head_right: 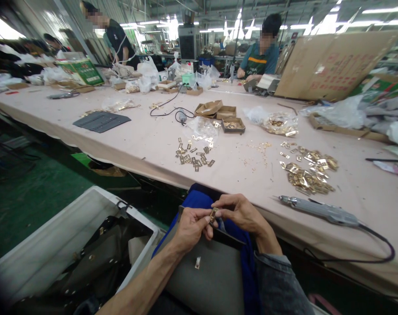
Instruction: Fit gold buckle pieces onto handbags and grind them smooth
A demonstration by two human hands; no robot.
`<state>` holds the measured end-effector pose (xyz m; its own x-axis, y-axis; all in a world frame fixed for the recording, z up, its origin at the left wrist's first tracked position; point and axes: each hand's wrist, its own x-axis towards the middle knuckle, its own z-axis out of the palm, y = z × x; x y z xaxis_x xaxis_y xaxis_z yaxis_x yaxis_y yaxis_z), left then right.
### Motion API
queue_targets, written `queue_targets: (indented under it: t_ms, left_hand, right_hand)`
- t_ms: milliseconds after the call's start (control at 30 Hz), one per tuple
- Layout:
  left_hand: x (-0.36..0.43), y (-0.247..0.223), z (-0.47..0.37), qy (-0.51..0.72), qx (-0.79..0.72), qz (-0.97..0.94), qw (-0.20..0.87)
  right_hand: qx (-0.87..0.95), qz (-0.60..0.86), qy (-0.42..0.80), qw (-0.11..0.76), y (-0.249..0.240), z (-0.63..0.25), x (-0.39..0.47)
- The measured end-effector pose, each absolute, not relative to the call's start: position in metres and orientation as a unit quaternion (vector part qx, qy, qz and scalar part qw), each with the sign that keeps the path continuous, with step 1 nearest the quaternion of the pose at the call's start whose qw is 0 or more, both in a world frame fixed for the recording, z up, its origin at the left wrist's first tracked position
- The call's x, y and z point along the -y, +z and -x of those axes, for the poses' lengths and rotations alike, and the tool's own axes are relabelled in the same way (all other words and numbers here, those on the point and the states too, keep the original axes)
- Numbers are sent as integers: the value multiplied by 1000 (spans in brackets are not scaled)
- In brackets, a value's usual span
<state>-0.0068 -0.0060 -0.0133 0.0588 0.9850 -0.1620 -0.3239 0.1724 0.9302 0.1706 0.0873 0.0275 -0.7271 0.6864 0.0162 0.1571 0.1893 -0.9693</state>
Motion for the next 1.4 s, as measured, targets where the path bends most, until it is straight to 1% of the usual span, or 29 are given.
queue_targets:
  t_ms: [267,433,600,667,700,767,833,867,900,967,1033,1100,1200,1333,1400]
  left_hand:
    - [4,-8,-1,540,-467,-354,604]
    - [5,-3,-4,546,-482,-342,593]
    - [5,-6,-6,543,-503,-345,577]
    - [5,-10,-6,553,-503,-340,570]
    - [5,-12,-6,556,-501,-338,570]
    - [4,-18,-5,561,-496,-335,572]
    - [3,-23,-4,562,-491,-336,575]
    - [3,-25,-4,563,-489,-335,576]
    - [3,-26,-4,564,-488,-334,577]
    - [3,-25,-4,561,-487,-335,579]
    - [4,-24,-5,562,-488,-334,578]
    - [4,-23,-5,562,-490,-334,576]
    - [5,-25,-4,558,-491,-340,576]
    - [5,-29,-1,558,-482,-343,582]
    - [6,-30,-1,560,-480,-341,583]
  right_hand:
    - [784,319,435,309,6,-171,-70]
    - [780,323,422,330,4,-169,-63]
    - [769,341,423,337,15,-166,-57]
    - [742,418,373,367,20,-177,-61]
    - [716,482,317,393,22,-186,-65]
    - [627,637,157,421,28,-214,-76]
    - [509,768,14,388,34,-249,-88]
    - [454,818,-22,352,37,-266,-94]
    - [405,856,-36,320,39,-282,-99]
    - [340,899,-24,273,42,-306,-108]
    - [320,913,-1,254,43,-320,-115]
    - [318,914,12,252,42,-324,-119]
    - [284,912,6,295,37,-316,-121]
    - [216,885,-29,412,28,-296,-123]
    - [190,868,-38,457,26,-290,-126]
